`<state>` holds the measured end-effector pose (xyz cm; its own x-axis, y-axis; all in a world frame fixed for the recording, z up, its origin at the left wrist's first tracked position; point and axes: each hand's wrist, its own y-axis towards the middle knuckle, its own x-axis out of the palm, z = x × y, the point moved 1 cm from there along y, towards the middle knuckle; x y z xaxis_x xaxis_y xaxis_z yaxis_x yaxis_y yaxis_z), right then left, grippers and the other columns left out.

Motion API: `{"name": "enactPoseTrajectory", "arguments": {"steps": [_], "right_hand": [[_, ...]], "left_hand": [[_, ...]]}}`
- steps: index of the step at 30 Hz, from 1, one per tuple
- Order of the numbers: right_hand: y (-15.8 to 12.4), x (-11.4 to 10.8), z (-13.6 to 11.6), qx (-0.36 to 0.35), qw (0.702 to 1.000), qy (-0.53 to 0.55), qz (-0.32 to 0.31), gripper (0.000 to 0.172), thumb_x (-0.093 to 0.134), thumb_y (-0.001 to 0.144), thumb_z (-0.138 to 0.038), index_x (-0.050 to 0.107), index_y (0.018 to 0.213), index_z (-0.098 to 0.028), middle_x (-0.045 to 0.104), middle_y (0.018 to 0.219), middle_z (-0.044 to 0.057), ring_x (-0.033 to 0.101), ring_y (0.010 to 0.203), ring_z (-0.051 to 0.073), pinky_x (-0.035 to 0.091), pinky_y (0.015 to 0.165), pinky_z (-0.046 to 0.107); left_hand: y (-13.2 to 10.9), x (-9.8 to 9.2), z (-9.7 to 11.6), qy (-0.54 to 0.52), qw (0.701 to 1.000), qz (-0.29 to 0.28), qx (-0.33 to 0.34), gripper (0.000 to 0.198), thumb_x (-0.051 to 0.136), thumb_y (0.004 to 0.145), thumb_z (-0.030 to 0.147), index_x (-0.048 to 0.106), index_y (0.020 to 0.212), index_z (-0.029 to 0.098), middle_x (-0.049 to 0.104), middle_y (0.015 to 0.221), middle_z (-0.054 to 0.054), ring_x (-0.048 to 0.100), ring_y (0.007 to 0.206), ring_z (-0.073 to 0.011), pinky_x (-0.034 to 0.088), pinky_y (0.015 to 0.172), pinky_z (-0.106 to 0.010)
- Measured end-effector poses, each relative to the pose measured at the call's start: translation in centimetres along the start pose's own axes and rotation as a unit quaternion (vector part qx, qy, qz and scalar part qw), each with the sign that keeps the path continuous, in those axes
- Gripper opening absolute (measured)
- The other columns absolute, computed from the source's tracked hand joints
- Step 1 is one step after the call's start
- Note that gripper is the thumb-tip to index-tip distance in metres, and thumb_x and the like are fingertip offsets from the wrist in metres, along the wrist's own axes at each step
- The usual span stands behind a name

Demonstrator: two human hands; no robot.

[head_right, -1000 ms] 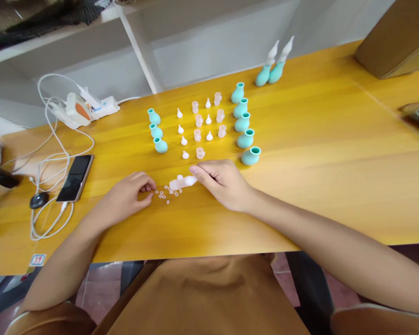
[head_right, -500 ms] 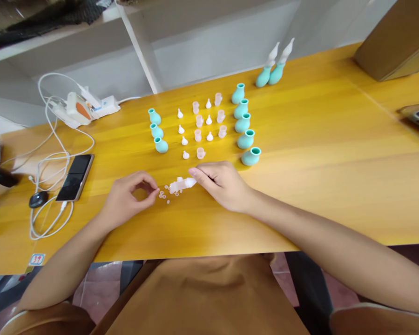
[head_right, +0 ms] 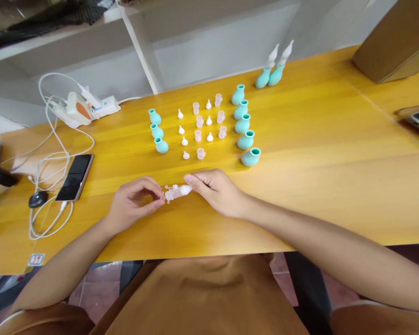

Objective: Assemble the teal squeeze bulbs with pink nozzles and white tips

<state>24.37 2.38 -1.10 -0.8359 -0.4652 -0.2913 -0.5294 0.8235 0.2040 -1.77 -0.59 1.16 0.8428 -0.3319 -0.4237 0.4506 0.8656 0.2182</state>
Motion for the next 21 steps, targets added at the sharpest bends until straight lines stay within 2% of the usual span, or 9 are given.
{"name": "enactPoseTrajectory", "arguments": {"steps": [6,10,13,16,21], "right_hand": [[0.6,-1.3,0.3,0.009,0.999,-0.013,0.030,0.065,0.051,0.110,-0.068,0.039,0.067,-0.021,0.035,0.062,-0.004,0.030,0.057,0.010,0.025,0.052,0.027],[1.0,-1.8,0.5,0.055,0.991,0.109,0.055,0.067,0.058,0.104,-0.076,0.038,0.069,-0.023,0.027,0.061,-0.006,0.023,0.053,0.009,0.020,0.047,0.027],[1.3,-2.1,0.3,0.052,0.983,0.161,0.069,0.068,0.063,0.100,-0.078,0.038,0.069,-0.023,0.024,0.061,-0.007,0.020,0.052,0.009,0.016,0.046,0.027],[1.4,-3.6,-0.3,0.026,0.986,0.130,0.103,0.066,0.062,0.102,-0.075,0.040,0.068,-0.023,0.027,0.060,-0.005,0.022,0.052,0.010,0.018,0.047,0.029],[1.4,-7.8,-1.3,-0.039,0.973,0.003,0.228,0.063,0.060,0.107,-0.068,0.046,0.065,-0.022,0.042,0.063,0.000,0.034,0.055,0.013,0.025,0.052,0.032]], "left_hand": [[0.5,-0.7,-0.7,0.226,0.974,0.008,-0.001,0.002,0.076,0.100,0.025,0.076,0.102,0.024,0.074,0.103,-0.003,0.069,0.100,-0.0195,0.053,0.093,-0.036],[0.6,-0.8,-1.4,0.266,0.964,-0.003,-0.013,0.004,0.076,0.101,0.028,0.077,0.102,0.024,0.072,0.104,-0.003,0.067,0.102,-0.0214,0.053,0.095,-0.037],[0.7,-0.8,-1.6,0.291,0.957,-0.003,-0.015,0.006,0.075,0.103,0.029,0.077,0.103,0.024,0.072,0.106,-0.003,0.065,0.104,-0.0225,0.052,0.096,-0.038],[0.8,-1.0,-1.7,0.304,0.952,0.000,-0.022,0.009,0.074,0.104,0.032,0.078,0.104,0.024,0.072,0.106,-0.003,0.065,0.106,-0.0235,0.052,0.099,-0.040],[0.8,-1.2,-2.1,0.306,0.951,-0.028,-0.046,0.013,0.068,0.106,0.032,0.077,0.103,0.023,0.073,0.106,-0.004,0.066,0.105,-0.0243,0.054,0.098,-0.042]]}}
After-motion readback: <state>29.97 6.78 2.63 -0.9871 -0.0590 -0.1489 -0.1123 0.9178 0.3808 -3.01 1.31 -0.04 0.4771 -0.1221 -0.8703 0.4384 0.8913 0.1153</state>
